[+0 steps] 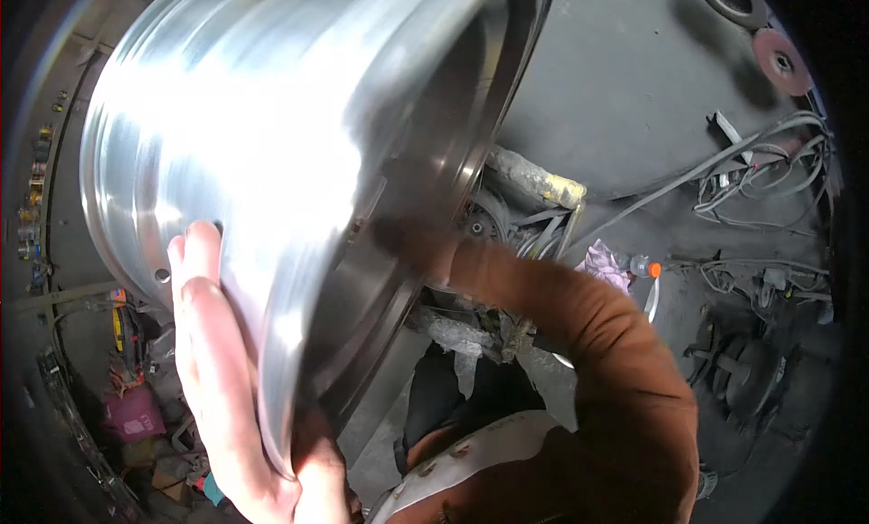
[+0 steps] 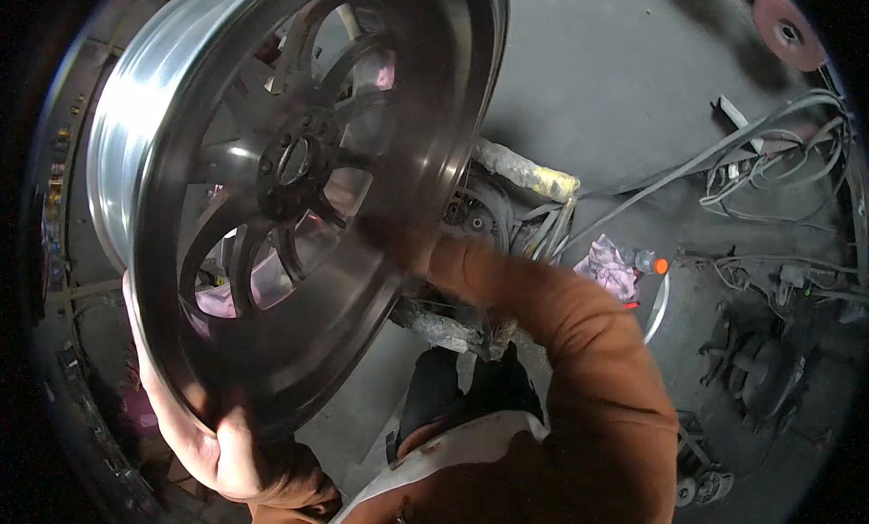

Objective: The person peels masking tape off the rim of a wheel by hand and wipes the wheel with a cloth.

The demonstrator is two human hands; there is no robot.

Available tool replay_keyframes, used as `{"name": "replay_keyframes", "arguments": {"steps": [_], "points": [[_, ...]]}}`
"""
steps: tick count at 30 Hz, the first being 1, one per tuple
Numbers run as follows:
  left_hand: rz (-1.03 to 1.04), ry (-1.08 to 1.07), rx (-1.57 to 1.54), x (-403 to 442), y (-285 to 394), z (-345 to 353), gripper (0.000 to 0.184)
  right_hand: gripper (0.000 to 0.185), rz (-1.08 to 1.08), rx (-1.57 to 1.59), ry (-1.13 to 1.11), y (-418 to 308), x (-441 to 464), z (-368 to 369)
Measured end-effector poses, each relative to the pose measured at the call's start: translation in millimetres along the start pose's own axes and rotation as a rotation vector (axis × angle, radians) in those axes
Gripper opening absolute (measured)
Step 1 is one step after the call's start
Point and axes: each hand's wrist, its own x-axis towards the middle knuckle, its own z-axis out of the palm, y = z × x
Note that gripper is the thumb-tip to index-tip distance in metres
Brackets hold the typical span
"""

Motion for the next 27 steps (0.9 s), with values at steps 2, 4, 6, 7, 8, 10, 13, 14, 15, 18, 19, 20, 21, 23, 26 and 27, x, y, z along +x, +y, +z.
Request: {"name": "replay_keyframes", "arguments": {"steps": [2, 4, 6, 7, 8, 10, 13, 14, 15, 18, 19, 20, 21, 23, 26, 27], "points": [[0.028, 0.020, -0.005, 0.1, 0.2, 2.1, 0.085, 0.041, -0.132, -0.205, 0.078, 65.1, 29.3, -32.2], [0.033, 0.025, -0.001, -0.2, 1.3, 2.8, 0.084, 0.046, 0.017, -0.079, 0.049, 116.9, 65.8, -97.6], [0.005, 0.013, -0.012, 1.8, 3.9, 5.1, 0.082, 0.047, -0.014, -0.398, 0.153, 99.0, 57.3, -120.8], [-0.008, -0.002, -0.034, 3.5, 6.5, 4.8, 0.081, 0.049, -0.037, -0.727, 0.267, 91.3, 48.9, -128.6], [0.003, 0.001, -0.040, 6.8, 6.7, 0.0, 0.081, 0.049, -0.032, -0.736, 0.274, 67.5, 42.4, -131.9], [0.261, -0.184, 0.357, 11.2, 4.9, -14.6, 0.083, 0.050, 0.021, -0.395, 0.020, 0.0, 26.0, -95.3], [0.166, -0.055, 0.211, -26.0, -3.4, -6.3, 0.104, 0.050, -0.327, 0.468, 0.020, -112.1, -12.7, -29.5], [0.178, -0.067, 0.226, -43.2, -12.2, -11.8, 0.106, 0.050, -0.437, 0.695, 0.050, -143.3, -22.3, -33.0], [0.190, -0.079, 0.240, -60.2, -20.7, -17.5, 0.109, 0.050, -0.493, 0.820, 0.069, -160.1, -30.7, -38.9], [-0.012, 0.162, 0.068, -154.4, -77.9, 10.6, 0.097, 0.051, -0.474, 0.748, 0.066, -116.1, -15.8, 26.2], [-0.106, 0.158, 0.086, -186.0, -105.5, 18.6, 0.086, 0.052, -0.421, 0.642, 0.048, -84.6, -7.8, 57.1], [-0.201, 0.151, 0.102, -208.3, -127.7, 24.8, 0.075, 0.053, -0.362, 0.535, 0.028, -54.2, -2.3, 65.2], [-0.196, 0.146, 0.093, -213.2, -140.1, 28.7, 0.075, 0.053, 0.023, 0.607, -0.280, -13.6, 14.2, -21.8], [0.030, -0.130, 0.542, -213.7, -161.6, 35.5, 0.050, 0.046, 0.124, -0.163, -0.131, 37.3, 29.0, -99.4], [-0.343, -0.019, 0.216, -223.2, -176.2, 60.0, 0.036, 0.045, -0.078, -0.499, 0.215, 127.4, 52.7, -83.5], [-0.322, 0.080, 0.165, -231.3, -181.3, 66.8, 0.035, 0.045, -0.353, -0.669, 0.504, 141.0, 46.4, -71.1]]}}
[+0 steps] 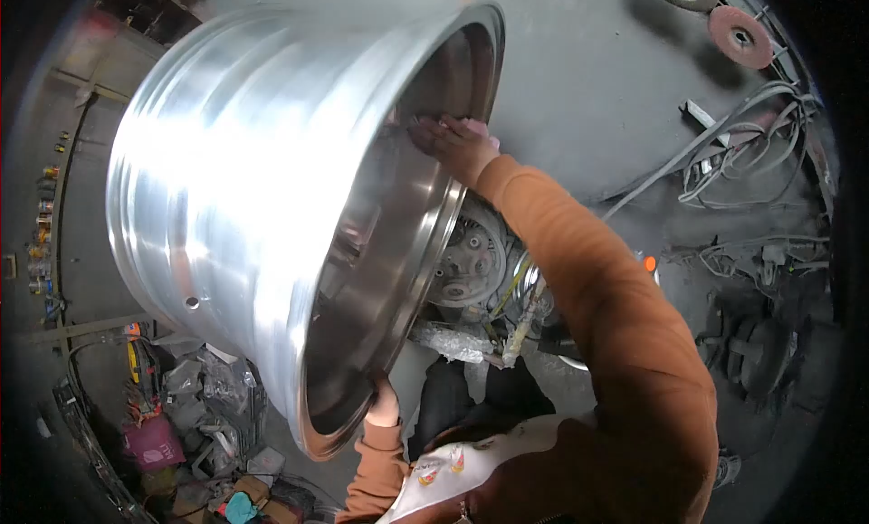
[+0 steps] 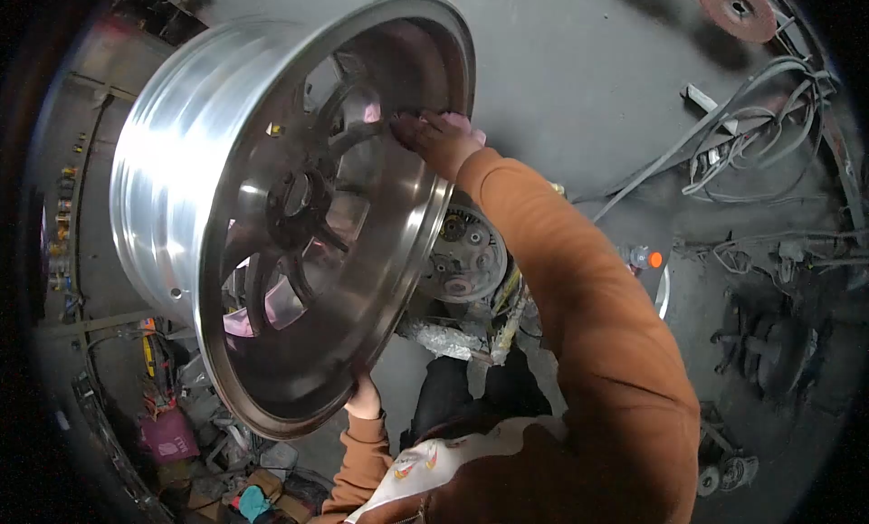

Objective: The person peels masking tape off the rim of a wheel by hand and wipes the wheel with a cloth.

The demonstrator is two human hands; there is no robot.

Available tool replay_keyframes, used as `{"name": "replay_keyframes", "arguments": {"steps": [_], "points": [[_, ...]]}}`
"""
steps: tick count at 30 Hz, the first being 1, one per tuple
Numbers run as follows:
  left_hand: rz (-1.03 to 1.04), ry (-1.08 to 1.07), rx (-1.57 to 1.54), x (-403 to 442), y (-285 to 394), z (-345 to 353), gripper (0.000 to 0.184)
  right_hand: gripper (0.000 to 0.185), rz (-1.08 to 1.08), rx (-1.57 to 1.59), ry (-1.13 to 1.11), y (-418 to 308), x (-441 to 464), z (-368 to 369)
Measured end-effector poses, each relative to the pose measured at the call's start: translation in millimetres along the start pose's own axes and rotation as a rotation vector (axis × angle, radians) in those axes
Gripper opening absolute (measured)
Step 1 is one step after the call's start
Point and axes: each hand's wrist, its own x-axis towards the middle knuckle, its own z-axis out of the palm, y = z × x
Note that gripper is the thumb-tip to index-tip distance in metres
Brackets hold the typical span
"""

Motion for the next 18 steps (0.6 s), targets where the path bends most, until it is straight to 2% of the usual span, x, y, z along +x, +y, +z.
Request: {"name": "replay_keyframes", "arguments": {"steps": [1, 3, 5, 6, 7, 8, 9, 10, 12, 13, 14, 16, 17, 18], "points": [[0.001, -0.008, -0.006, 1.4, 5.0, 0.5, 0.035, 0.045, 0.005, -0.004, -0.008, -16.1, 3.0, -15.7], [-0.094, 0.014, -0.179, 11.8, 21.8, -1.1, 0.034, 0.048, 0.590, 0.812, -0.879, -95.2, 23.7, -79.6], [-0.057, 0.018, -0.170, 16.2, 32.1, -11.0, 0.037, 0.046, 0.270, 0.837, -0.407, -245.3, -14.1, -37.5], [-0.003, 0.058, -0.121, 17.3, 39.5, -20.6, 0.039, 0.046, 0.165, 1.224, -0.175, -256.3, -6.6, -92.3], [0.046, 0.093, -0.073, 19.5, 50.9, -33.2, 0.040, 0.046, 0.351, 1.619, -0.280, -251.4, 21.9, -159.7], [-0.015, -0.011, -0.087, 31.5, 74.9, -54.0, 0.042, 0.045, 0.512, 2.129, -0.299, -266.0, 30.7, -185.4], [-0.077, -0.110, -0.098, 50.8, 104.7, -79.0, 0.044, 0.044, 0.584, 2.420, -0.272, -273.9, 37.2, -206.7], [0.054, -0.160, -0.026, 71.2, 127.6, -101.4, 0.054, 0.043, 0.669, 2.708, -0.237, -281.8, 43.7, -228.1], [0.300, -0.226, 0.126, 121.7, 187.2, -119.5, 0.073, 0.040, 0.408, 2.417, 0.135, -310.7, 36.0, -236.7], [0.413, -0.241, 0.211, 149.5, 216.2, -115.8, 0.083, 0.045, 0.267, 2.113, 0.348, -301.2, 37.2, -243.5], [0.396, -0.266, 0.162, 163.3, 233.3, -110.7, 0.088, 0.051, 0.221, 1.940, 0.165, -299.1, 34.1, -235.2], [0.395, -0.263, 0.075, 180.2, 252.0, -96.4, 0.096, 0.062, 0.202, 1.651, -0.008, -295.9, 5.8, -191.4], [0.408, -0.236, 0.033, 185.1, 256.4, -91.1, 0.098, 0.062, 0.187, 1.675, -0.222, -287.1, -34.5, -142.2], [0.428, -0.271, 0.046, 189.1, 257.5, -92.8, 0.099, 0.055, 0.237, 1.335, -0.682, -236.2, -47.1, -118.5]]}}
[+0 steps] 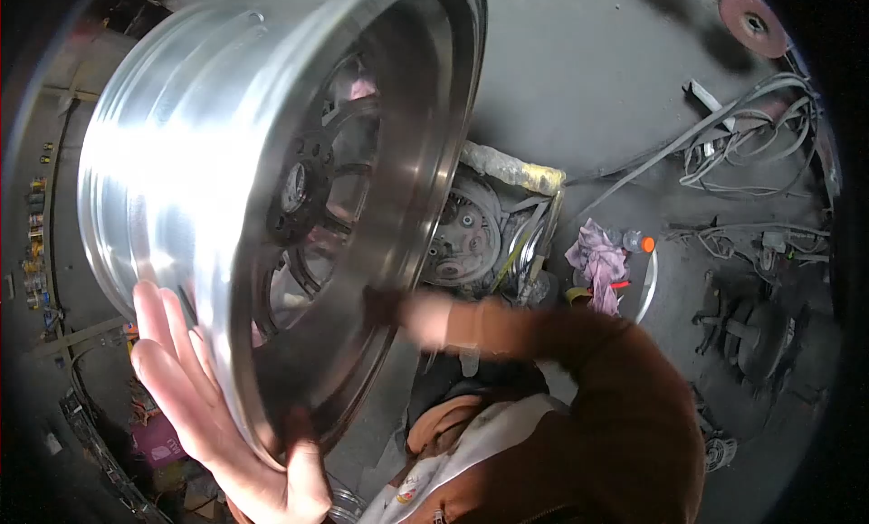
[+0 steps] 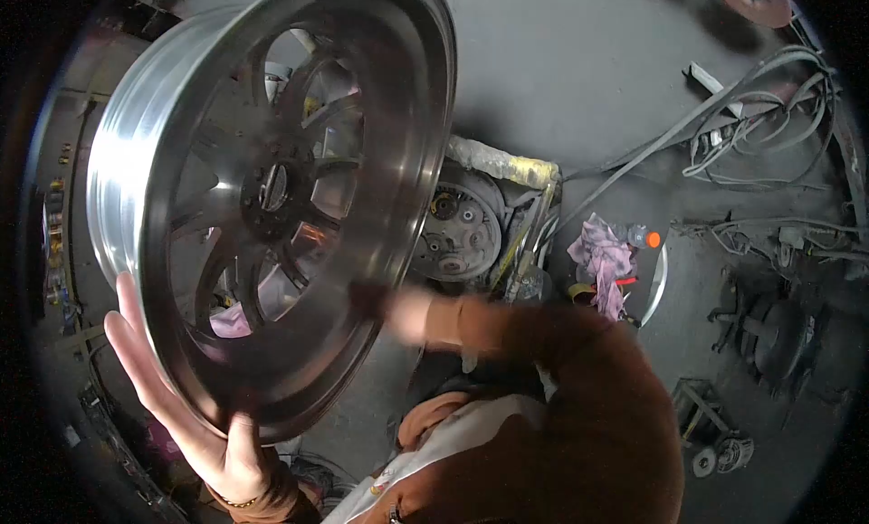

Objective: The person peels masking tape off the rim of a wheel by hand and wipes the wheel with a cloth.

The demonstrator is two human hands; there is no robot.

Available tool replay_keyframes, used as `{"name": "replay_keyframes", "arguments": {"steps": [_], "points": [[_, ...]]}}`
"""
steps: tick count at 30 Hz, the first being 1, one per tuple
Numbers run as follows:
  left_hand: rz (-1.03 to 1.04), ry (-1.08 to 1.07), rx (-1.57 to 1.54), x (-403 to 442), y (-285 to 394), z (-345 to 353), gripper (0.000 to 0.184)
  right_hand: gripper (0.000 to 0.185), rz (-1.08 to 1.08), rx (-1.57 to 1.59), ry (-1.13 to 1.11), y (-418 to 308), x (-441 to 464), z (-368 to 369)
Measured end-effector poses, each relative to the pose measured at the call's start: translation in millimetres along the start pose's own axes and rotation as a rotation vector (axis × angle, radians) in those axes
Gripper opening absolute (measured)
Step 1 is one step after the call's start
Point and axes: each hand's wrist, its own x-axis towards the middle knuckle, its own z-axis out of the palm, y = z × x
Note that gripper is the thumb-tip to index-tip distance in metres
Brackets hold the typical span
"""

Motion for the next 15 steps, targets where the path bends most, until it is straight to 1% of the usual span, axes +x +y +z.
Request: {"name": "replay_keyframes", "arguments": {"steps": [1, 2, 3, 4, 5, 7, 9, 10, 11, 12, 13, 14, 15], "points": [[-0.004, -0.007, -0.003, -1.2, 0.1, 0.0, 0.099, 0.043, 0.095, -0.525, -0.376, 16.3, 2.5, -67.1], [-0.028, 0.005, -0.007, -2.7, 0.7, 0.4, 0.100, 0.031, 0.226, -0.892, -0.065, 57.9, -9.0, -88.5], [-0.056, 0.019, -0.006, -4.8, 1.2, -0.3, 0.100, 0.028, 0.463, -1.044, -0.098, 64.3, -4.6, -137.1], [-0.047, -0.007, -0.051, -5.7, -0.5, -1.8, 0.098, 0.031, 0.498, -1.163, -0.226, 75.2, 6.2, -179.7], [-0.054, -0.005, -0.047, -8.4, -1.8, -2.2, 0.098, 0.033, 0.431, -1.181, 0.222, 109.6, 2.8, -186.7], [-0.077, 0.030, -0.141, -14.0, -4.0, -1.0, 0.097, 0.037, 0.205, -1.450, 0.399, 106.6, -2.8, -185.1], [-0.171, 0.014, -0.251, -11.8, 0.4, -2.0, 0.096, 0.040, 0.409, -1.056, 0.143, 72.1, 6.4, -124.5], [-0.160, -0.003, -0.254, -14.4, -2.6, -1.6, 0.095, 0.043, 0.443, -0.840, 0.104, 53.9, 9.5, -85.4], [-0.149, -0.013, -0.251, -16.3, -4.7, -1.1, 0.094, 0.045, 0.376, -0.691, 0.155, 44.5, 10.3, -51.8], [-0.139, -0.008, -0.227, -18.0, -5.2, -1.0, 0.091, 0.047, 0.299, -0.589, 0.199, 30.0, 10.4, -41.4], [-0.149, -0.007, -0.219, -22.2, -6.5, -3.4, 0.091, 0.050, 0.271, -0.572, 0.177, 30.5, 9.8, -44.5], [-0.114, -0.020, -0.166, -26.4, -8.4, -5.9, 0.090, 0.048, 0.320, -0.738, 0.027, 39.4, 7.4, -57.7], [-0.069, -0.025, -0.116, -27.5, -9.8, -4.7, 0.089, 0.047, 0.343, -0.898, -0.132, 33.3, 4.4, -83.2]]}}
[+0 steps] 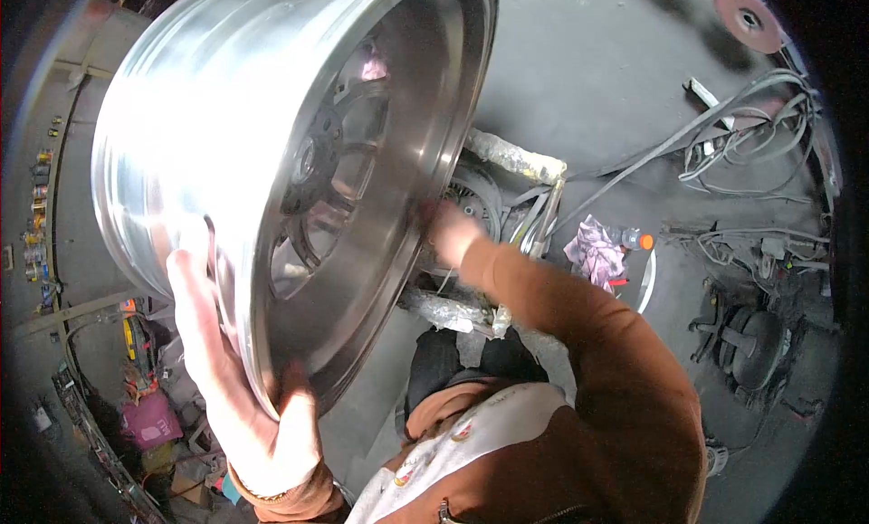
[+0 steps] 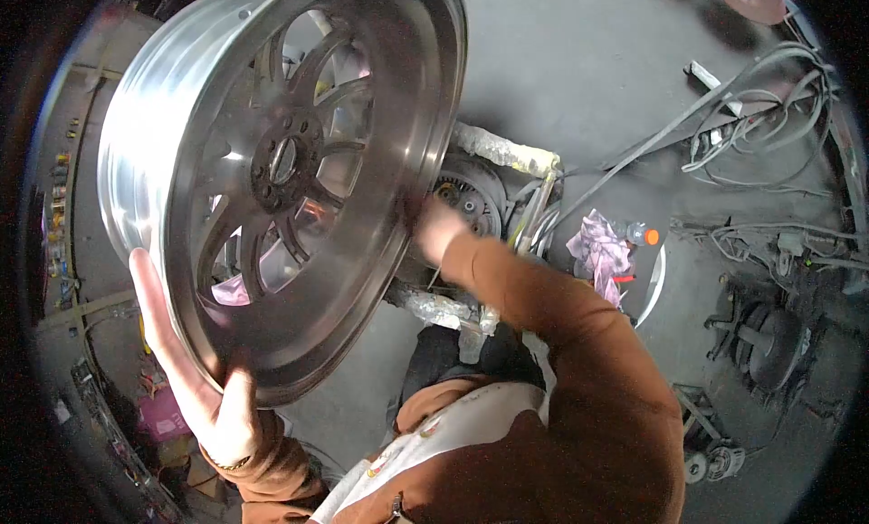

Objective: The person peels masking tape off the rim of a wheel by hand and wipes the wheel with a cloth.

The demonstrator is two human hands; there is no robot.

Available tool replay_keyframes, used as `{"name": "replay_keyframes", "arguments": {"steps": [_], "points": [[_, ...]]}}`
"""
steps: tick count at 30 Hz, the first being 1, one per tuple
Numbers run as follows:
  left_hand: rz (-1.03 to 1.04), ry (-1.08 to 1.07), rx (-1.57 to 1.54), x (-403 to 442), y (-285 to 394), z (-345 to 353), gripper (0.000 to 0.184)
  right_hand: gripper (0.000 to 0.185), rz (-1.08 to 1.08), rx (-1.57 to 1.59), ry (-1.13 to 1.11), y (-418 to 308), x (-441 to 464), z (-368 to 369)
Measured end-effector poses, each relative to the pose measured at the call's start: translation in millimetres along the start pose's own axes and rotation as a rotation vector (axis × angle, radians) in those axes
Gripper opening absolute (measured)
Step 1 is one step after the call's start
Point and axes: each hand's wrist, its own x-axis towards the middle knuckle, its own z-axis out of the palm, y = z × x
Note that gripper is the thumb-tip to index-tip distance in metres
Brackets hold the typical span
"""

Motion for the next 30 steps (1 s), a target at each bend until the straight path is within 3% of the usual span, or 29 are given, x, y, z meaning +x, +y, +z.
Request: {"name": "replay_keyframes", "arguments": {"steps": [1, 2, 3, 6, 8, 9, 11, 14, 18, 20, 22, 24, 25, 26, 28, 29, 30], "points": [[-0.013, 0.048, -0.105, -1.0, -0.6, 6.3, 0.088, 0.049, 0.139, -0.038, -0.169, 29.0, 13.6, 1.1], [-0.012, 0.047, -0.104, -0.6, -1.7, 7.3, 0.088, 0.052, 0.220, -0.130, 0.243, 48.8, 17.4, 14.2], [0.007, 0.052, -0.054, -0.2, -3.4, 6.4, 0.088, 0.053, 0.204, -0.171, 0.134, 47.5, 20.0, 13.7], [0.044, 0.056, -0.067, 3.2, -8.5, 5.9, 0.089, 0.058, 0.243, 0.178, -0.360, -7.7, 25.4, -11.1], [0.059, 0.051, -0.126, 5.2, -7.6, 7.1, 0.089, 0.061, 0.224, 0.411, 0.065, -74.4, 27.4, 50.3], [0.044, 0.060, -0.121, 4.7, -6.3, 8.3, 0.089, 0.061, 0.227, 0.409, 0.064, -82.4, 27.5, 50.9], [0.024, 0.065, -0.112, 3.8, -3.4, 10.0, 0.089, 0.063, 0.438, 0.844, 0.319, -92.3, 26.9, 53.8], [0.018, 0.070, -0.129, 7.9, -0.8, 10.3, 0.089, 0.065, 0.625, 0.752, 0.342, -39.2, 41.4, 19.1], [-0.011, 0.085, -0.049, 8.6, 0.5, 9.0, 0.090, 0.070, 0.646, 0.887, 0.272, -49.4, 56.7, 33.3], [-0.013, 0.090, -0.030, 8.6, 0.9, 9.5, 0.091, 0.056, 0.685, 1.252, 0.571, -86.0, 33.9, 34.2], [-0.042, 0.077, -0.013, 9.7, 2.5, 9.2, 0.091, 0.057, 0.706, 1.198, 0.592, -73.0, 49.3, 50.7], [-0.031, 0.086, 0.009, 8.9, 2.5, 8.8, 0.091, 0.068, 0.572, 1.272, 0.362, -22.4, 40.8, 22.9], [-0.014, 0.096, 0.025, 9.0, 3.6, 9.2, 0.091, 0.072, 0.387, 1.328, 0.161, -3.0, 36.3, 14.0], [-0.014, 0.090, 0.024, 8.6, 3.5, 10.7, 0.091, 0.072, 0.391, 1.332, 0.160, -13.3, 30.1, 15.8], [-0.013, 0.140, -0.043, 8.8, 1.4, 13.6, 0.093, 0.064, 0.518, 0.906, 0.279, -54.4, 14.4, 18.3], [-0.032, 0.139, -0.078, 7.9, 0.9, 13.0, 0.095, 0.062, 0.516, 0.937, 0.632, -82.2, 45.9, 93.1], [-0.035, 0.143, -0.080, 8.4, 1.2, 14.2, 0.095, 0.062, 0.513, 0.934, 0.631, -73.1, 42.6, 84.8]]}}
